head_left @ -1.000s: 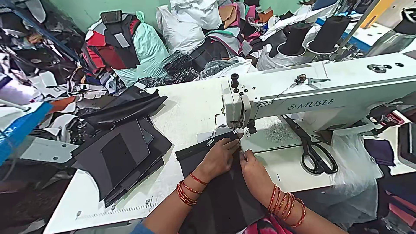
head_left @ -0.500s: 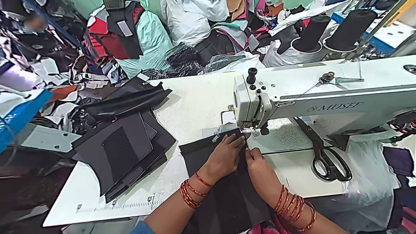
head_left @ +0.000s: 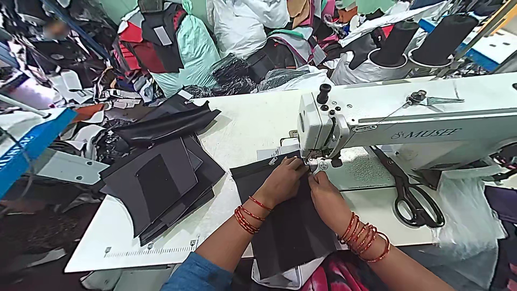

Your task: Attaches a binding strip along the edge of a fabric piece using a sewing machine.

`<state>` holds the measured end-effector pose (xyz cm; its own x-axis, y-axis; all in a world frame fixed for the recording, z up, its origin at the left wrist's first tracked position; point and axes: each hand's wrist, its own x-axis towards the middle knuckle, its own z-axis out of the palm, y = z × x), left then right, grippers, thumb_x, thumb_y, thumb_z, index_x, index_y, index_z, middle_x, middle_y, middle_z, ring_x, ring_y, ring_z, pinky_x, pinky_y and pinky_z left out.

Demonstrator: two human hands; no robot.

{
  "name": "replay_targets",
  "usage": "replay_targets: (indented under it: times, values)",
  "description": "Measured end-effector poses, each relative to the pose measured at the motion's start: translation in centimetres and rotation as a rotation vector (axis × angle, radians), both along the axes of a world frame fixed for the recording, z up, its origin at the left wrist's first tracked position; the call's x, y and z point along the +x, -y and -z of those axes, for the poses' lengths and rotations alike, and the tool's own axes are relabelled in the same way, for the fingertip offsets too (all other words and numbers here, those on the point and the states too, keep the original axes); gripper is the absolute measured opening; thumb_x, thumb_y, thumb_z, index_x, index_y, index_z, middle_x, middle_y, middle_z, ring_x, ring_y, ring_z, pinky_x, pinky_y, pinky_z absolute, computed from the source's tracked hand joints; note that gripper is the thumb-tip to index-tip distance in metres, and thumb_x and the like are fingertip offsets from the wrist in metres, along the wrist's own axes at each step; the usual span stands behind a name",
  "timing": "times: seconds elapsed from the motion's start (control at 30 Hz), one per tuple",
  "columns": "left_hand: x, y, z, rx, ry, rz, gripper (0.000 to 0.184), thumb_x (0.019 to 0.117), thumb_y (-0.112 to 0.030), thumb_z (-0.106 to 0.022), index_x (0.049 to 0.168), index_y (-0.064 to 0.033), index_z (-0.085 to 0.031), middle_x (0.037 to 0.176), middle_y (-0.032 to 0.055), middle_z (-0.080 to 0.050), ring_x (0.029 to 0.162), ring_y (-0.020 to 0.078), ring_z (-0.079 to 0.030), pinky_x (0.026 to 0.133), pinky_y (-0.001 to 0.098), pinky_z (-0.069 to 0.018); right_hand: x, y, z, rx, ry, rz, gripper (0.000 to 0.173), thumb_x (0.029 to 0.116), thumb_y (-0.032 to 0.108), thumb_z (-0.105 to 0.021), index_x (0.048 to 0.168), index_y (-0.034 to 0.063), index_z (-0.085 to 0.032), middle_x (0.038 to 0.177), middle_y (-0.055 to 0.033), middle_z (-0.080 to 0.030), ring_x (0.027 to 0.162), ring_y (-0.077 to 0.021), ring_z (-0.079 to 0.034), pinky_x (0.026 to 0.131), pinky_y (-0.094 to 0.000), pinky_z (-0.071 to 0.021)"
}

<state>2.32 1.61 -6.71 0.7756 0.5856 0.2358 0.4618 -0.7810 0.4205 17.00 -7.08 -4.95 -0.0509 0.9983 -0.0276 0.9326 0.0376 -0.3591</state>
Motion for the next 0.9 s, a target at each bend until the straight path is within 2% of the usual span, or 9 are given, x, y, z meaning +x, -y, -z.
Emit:
replay_targets:
  times: [0.23, 0.4, 0.53, 0.6, 0.67, 0.77, 0.83, 0.87, 0.9]
  values:
    - [-0.6, -0.4, 0.3, -0.012, 0.036, 0.049, 0.038, 0.0881, 0.006, -0.054, 0.119, -0.0016, -0.075, 0.123, 0.024, -0.068, 0.125, 0.0426, -0.062, 0.108, 0.0609, -0.0451, -0.2, -0.4, -0.6, -0.093, 0.002, 0.015, 0.035, 0.1002, -0.004, -0.049, 0.133, -0.0114, -0.06, 0.124, -0.0289, -0.059, 0.106, -0.0356, -0.068, 0.089, -0.0366, -0.0565]
    - [-0.6, -1.6, 0.2, -0.011, 0.001, 0.052, 0.038, 0.0892, 0.005, -0.054, 0.12, -0.002, -0.075, 0.125, 0.0236, -0.069, 0.128, 0.0422, -0.061, 0.11, 0.062, -0.043, -0.4, -2.3, -2.6, -0.351, 0.007, 0.006, 0.045, 0.1042, -0.002, -0.043, 0.148, -0.0094, -0.044, 0.143, -0.0278, -0.049, 0.129, -0.0346, -0.057, 0.106, -0.0369, -0.0478]
    - [-0.5, -1.7, 0.6, 0.031, 0.048, 0.036, 0.035, 0.086, 0.008, -0.058, 0.113, -0.0021, -0.077, 0.122, 0.0205, -0.071, 0.128, 0.0414, -0.061, 0.111, 0.0637, -0.0417, -0.2, -2.7, -2.6, -0.36, -0.007, 0.011, 0.045, 0.1049, -0.001, -0.041, 0.149, -0.0067, -0.045, 0.145, -0.0266, -0.048, 0.13, -0.0343, -0.056, 0.106, -0.0387, -0.048]
    - [0.1, -0.6, 0.7, 0.033, 0.036, -0.013, 0.031, 0.0864, 0.009, -0.06, 0.111, 0.0012, -0.076, 0.123, 0.0209, -0.07, 0.129, 0.0403, -0.061, 0.111, 0.0627, -0.0419, 1.0, -2.3, -1.8, -0.249, -0.096, -0.004, 0.041, 0.1042, 0.002, -0.043, 0.143, -0.0056, -0.054, 0.14, -0.0269, -0.055, 0.124, -0.0366, -0.06, 0.104, -0.0437, -0.0494]
    - [0.9, 1.8, -0.3, -0.071, -0.048, -0.096, 0.029, 0.0899, 0.006, -0.058, 0.115, 0.0064, -0.073, 0.13, 0.0237, -0.067, 0.133, 0.0406, -0.057, 0.114, 0.0596, -0.0398, 2.9, -1.1, -0.5, -0.042, -0.26, 0.004, 0.035, 0.1036, 0.008, -0.051, 0.134, -0.0049, -0.064, 0.122, -0.0272, -0.064, 0.109, -0.0379, -0.066, 0.096, -0.0474, -0.053]
    - [1.4, 6.9, -2.4, -0.229, -0.138, -0.161, 0.034, 0.095, 0.0, -0.053, 0.124, 0.0072, -0.069, 0.139, 0.0263, -0.061, 0.139, 0.0423, -0.051, 0.118, 0.0585, -0.035, 6.0, 2.5, -0.4, 0.119, -0.423, 0.021, 0.03, 0.1013, 0.014, -0.056, 0.119, -0.0018, -0.074, 0.101, -0.0198, -0.072, 0.087, -0.0272, -0.07, 0.08, -0.0405, -0.0578]
    - [1.3, 10.3, -2.6, -0.224, -0.149, -0.166, 0.037, 0.1004, -0.014, -0.054, 0.127, 0.007, -0.068, 0.143, 0.0273, -0.058, 0.141, 0.0441, -0.049, 0.118, 0.0612, -0.0335, 7.5, 6.2, -1.6, -0.094, -0.593, -0.003, 0.028, 0.1029, 0.021, -0.054, 0.104, 0.0025, -0.076, 0.086, -0.006, -0.071, 0.072, -0.0094, -0.065, 0.068, -0.0262, -0.0544]
    - [1.1, 11.6, -2.7, -0.227, -0.182, -0.159, 0.046, 0.1015, -0.025, -0.057, 0.133, 0.0064, -0.064, 0.149, 0.0273, -0.053, 0.144, 0.044, -0.045, 0.119, 0.0624, -0.0309, 8.0, 7.9, -2.1, -0.28, -0.687, -0.033, 0.028, 0.1039, 0.023, -0.054, 0.1, 0.0036, -0.074, 0.08, -0.0006, -0.069, 0.065, -0.0034, -0.062, 0.061, -0.0211, -0.0512]
    - [0.9, 12.6, -2.7, -0.218, -0.225, -0.155, 0.059, 0.0998, -0.038, -0.059, 0.14, 0.0055, -0.059, 0.154, 0.0265, -0.048, 0.147, 0.0435, -0.041, 0.12, 0.0631, -0.029, 8.3, 9.4, -2.3, -0.475, -0.752, -0.082, 0.028, 0.1049, 0.023, -0.053, 0.101, 0.0029, -0.072, 0.079, -0.0002, -0.069, 0.062, -0.0033, -0.062, 0.057, -0.0215, -0.0505]
